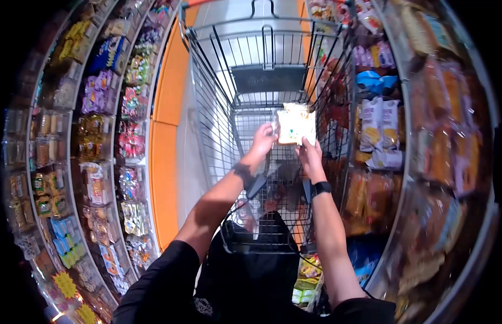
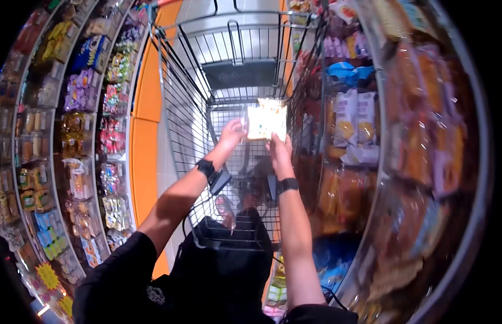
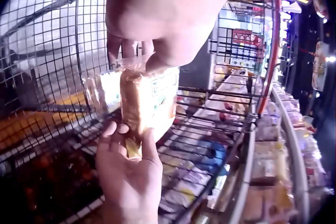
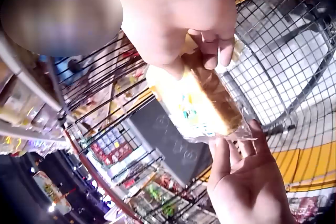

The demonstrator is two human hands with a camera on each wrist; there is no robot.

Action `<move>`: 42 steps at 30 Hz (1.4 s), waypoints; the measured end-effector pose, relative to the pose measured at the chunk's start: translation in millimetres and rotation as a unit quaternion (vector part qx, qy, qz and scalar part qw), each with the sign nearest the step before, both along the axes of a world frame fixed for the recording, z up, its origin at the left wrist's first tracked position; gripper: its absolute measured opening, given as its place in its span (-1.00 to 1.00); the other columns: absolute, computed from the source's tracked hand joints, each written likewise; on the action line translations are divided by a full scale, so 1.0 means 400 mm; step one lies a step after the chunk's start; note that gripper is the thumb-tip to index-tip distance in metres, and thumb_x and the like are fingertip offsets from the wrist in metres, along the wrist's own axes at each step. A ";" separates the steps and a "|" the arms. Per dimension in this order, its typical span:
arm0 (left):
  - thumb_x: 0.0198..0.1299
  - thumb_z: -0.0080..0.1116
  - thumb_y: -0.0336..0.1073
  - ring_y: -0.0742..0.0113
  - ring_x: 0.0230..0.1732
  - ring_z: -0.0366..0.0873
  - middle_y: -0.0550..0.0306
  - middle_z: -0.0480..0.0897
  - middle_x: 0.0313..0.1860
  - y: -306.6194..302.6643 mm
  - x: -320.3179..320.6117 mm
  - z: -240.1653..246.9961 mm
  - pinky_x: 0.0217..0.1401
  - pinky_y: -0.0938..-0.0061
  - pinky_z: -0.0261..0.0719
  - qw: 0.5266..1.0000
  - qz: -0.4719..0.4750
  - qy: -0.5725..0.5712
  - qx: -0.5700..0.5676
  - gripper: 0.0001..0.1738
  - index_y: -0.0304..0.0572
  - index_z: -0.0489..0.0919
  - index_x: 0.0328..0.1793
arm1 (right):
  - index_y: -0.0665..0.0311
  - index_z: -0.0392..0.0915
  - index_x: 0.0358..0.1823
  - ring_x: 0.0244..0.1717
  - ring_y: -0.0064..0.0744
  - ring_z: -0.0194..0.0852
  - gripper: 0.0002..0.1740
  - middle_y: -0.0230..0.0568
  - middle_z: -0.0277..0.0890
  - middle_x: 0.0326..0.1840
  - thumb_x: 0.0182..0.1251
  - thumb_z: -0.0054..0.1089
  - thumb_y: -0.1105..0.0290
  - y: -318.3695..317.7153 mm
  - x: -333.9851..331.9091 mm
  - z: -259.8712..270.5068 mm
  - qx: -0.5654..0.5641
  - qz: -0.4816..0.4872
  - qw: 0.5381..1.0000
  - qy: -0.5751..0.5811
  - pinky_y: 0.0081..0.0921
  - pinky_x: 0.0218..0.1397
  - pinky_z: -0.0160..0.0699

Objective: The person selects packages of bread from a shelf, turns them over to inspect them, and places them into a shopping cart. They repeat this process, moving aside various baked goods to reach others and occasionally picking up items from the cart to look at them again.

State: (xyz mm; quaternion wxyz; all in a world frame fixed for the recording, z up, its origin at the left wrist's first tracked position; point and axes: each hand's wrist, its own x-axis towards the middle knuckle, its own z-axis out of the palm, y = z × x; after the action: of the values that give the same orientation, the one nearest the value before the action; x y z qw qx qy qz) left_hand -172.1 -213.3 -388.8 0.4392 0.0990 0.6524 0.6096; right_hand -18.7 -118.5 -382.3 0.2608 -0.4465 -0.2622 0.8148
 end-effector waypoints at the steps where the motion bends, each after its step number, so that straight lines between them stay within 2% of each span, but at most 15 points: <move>1: 0.11 0.07 -0.65 0.28 0.06 0.52 -0.02 0.54 0.09 0.043 -0.007 -0.024 -0.07 0.49 0.57 1.000 0.016 0.004 -0.006 -0.44 -0.30 0.31 0.28 | 0.23 0.32 0.07 -0.35 -0.48 0.42 -0.66 -0.34 0.46 -0.18 0.33 0.18 0.37 0.032 -0.023 -0.054 -0.015 -0.016 1.000 -0.005 -0.51 -0.31 0.50; 5: 0.05 0.07 -0.68 0.29 0.04 0.54 -0.01 0.59 0.02 0.170 -0.044 -0.228 -0.02 0.48 0.55 0.995 0.085 0.060 0.009 -0.50 -0.34 0.38 0.18 | 0.24 0.39 0.04 -0.33 -0.48 0.39 -0.74 -0.31 0.46 -0.19 0.37 0.10 0.39 0.123 -0.108 -0.250 -0.079 -0.052 0.995 -0.010 -0.59 -0.35 0.46; 11: -0.04 0.06 -0.69 0.27 -0.04 0.55 -0.08 0.57 -0.01 0.229 -0.010 -0.307 -0.07 0.48 0.54 0.989 0.126 0.070 -0.025 -0.53 -0.39 0.39 0.09 | 0.19 0.46 0.06 -0.17 -0.51 0.50 -0.70 -0.39 0.55 -0.14 0.32 0.15 0.36 0.175 -0.118 -0.364 -0.062 -0.098 0.990 -0.076 -0.56 -0.17 0.48; 14: -0.09 0.16 -0.63 0.31 -0.15 0.58 -0.01 0.60 -0.14 0.202 0.023 -0.230 -0.10 0.50 0.55 0.976 0.139 -0.091 -0.139 -0.57 -0.33 0.44 -0.01 | 0.21 0.46 0.07 -0.10 -0.47 0.52 -0.68 -0.31 0.56 -0.12 0.30 0.16 0.38 0.168 -0.129 -0.352 0.014 -0.125 0.992 -0.029 -0.54 -0.11 0.48; 18: -0.02 0.02 -0.70 0.30 -0.21 0.61 0.02 0.60 -0.13 0.161 0.104 -0.255 -0.13 0.44 0.58 0.944 0.125 -0.304 -0.009 -0.62 -0.31 0.46 -0.03 | 0.42 0.35 0.19 0.13 -0.29 0.42 -0.51 -0.03 0.40 0.20 0.21 0.17 0.52 0.154 -0.153 -0.251 0.175 -0.113 0.973 -0.096 -0.45 0.17 0.42; 21: 0.11 -0.10 -0.69 0.27 -0.11 0.57 0.06 0.55 -0.13 0.187 0.159 -0.309 -0.07 0.43 0.56 0.952 0.151 -0.265 0.011 -0.62 -0.28 0.43 0.06 | 0.49 0.23 0.30 0.28 -0.15 0.30 -0.38 0.10 0.29 0.31 0.20 0.17 0.51 0.156 -0.127 -0.256 0.465 0.066 0.846 -0.251 -0.38 0.31 0.28; 24: 0.13 -0.18 -0.67 0.28 -0.15 0.54 0.09 0.56 -0.17 0.255 0.181 -0.416 -0.08 0.38 0.54 0.955 0.169 -0.245 -0.017 -0.71 -0.31 0.49 -0.09 | 0.50 0.17 0.34 0.33 -0.07 0.24 -0.30 0.19 0.26 0.33 0.19 0.21 0.45 0.162 -0.105 -0.291 0.476 0.077 0.833 -0.271 -0.36 0.36 0.19; 26: 0.15 -0.13 -0.65 0.27 -0.16 0.56 0.07 0.58 -0.16 0.288 0.180 -0.365 -0.11 0.36 0.55 0.933 0.174 -0.306 0.071 -0.73 -0.31 0.50 -0.07 | 0.50 0.22 0.31 0.26 0.03 0.32 -0.27 0.25 0.33 0.24 0.14 0.29 0.33 0.159 -0.103 -0.272 0.449 0.063 0.809 -0.373 -0.25 0.32 0.25; 28: 0.17 -0.03 -0.61 0.15 -0.15 0.60 -0.03 0.60 -0.15 0.295 0.172 -0.346 -0.11 0.33 0.63 0.939 0.118 -0.313 0.084 -0.71 -0.34 0.45 0.03 | 0.49 0.24 0.30 0.24 0.05 0.34 -0.25 0.28 0.37 0.19 0.14 0.30 0.25 0.176 -0.094 -0.285 0.342 0.072 0.887 -0.302 -0.25 0.31 0.25; 30: 0.18 -0.03 -0.59 0.13 -0.18 0.60 -0.06 0.59 -0.14 0.261 0.160 -0.375 -0.13 0.31 0.63 0.959 0.048 -0.275 0.056 -0.71 -0.37 0.45 0.05 | 0.41 0.30 0.28 0.19 0.10 0.37 -0.31 0.25 0.41 0.15 0.17 0.26 0.21 0.189 -0.078 -0.357 0.464 0.080 0.798 -0.377 -0.25 0.24 0.32; 32: 0.16 0.04 -0.59 0.18 -0.20 0.59 -0.06 0.58 -0.11 0.225 0.139 -0.331 -0.10 0.32 0.61 0.957 0.008 -0.289 -0.030 -0.68 -0.39 0.44 0.08 | 0.37 0.31 0.28 0.15 0.14 0.38 -0.35 0.23 0.42 0.13 0.18 0.24 0.27 0.184 -0.095 -0.324 0.467 0.092 0.774 -0.418 -0.21 0.22 0.32; 34: 0.14 0.07 -0.59 0.20 -0.21 0.59 -0.05 0.58 -0.10 0.193 0.114 -0.298 -0.07 0.34 0.61 0.958 -0.005 -0.261 -0.116 -0.65 -0.42 0.43 0.09 | 0.37 0.32 0.27 0.11 0.15 0.38 -0.38 0.22 0.44 0.09 0.18 0.23 0.32 0.191 -0.108 -0.353 0.469 0.101 0.771 -0.420 -0.19 0.21 0.32; 38: 0.15 0.12 -0.57 0.18 -0.05 0.60 -0.03 0.58 -0.05 0.134 0.081 -0.277 -0.05 0.45 0.59 0.960 0.027 -0.266 -0.077 -0.56 -0.37 0.37 0.18 | 0.38 0.28 0.29 0.13 0.16 0.36 -0.38 0.25 0.41 0.08 0.17 0.19 0.43 0.166 -0.102 -0.285 0.476 0.130 0.743 -0.453 -0.16 0.20 0.32; 40: 0.18 0.15 -0.49 0.22 -0.01 0.60 0.04 0.60 -0.04 0.113 0.092 -0.232 -0.07 0.50 0.59 0.955 0.061 -0.279 -0.074 -0.56 -0.33 0.38 0.20 | 0.45 0.36 0.19 0.01 0.10 0.49 -0.46 0.25 0.49 0.00 0.14 0.21 0.47 0.132 -0.074 -0.239 0.542 0.104 0.751 -0.363 -0.22 0.08 0.43; 42: 0.19 0.16 -0.46 0.27 -0.05 0.60 0.09 0.61 -0.05 0.080 0.117 -0.160 -0.11 0.50 0.59 0.956 0.071 -0.278 -0.064 -0.57 -0.30 0.39 0.19 | 0.45 0.44 0.08 -0.10 -0.13 0.57 -0.56 0.15 0.56 -0.11 0.13 0.13 0.50 0.058 -0.048 -0.202 0.496 0.076 0.757 -0.420 -0.35 -0.01 0.50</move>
State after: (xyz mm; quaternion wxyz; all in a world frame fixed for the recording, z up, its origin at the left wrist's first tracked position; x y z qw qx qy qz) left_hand -125.1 -181.2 -452.9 0.5645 -0.1495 0.5473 0.5996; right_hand -38.0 -95.2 -463.3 0.2464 -0.5306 -0.7456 0.3191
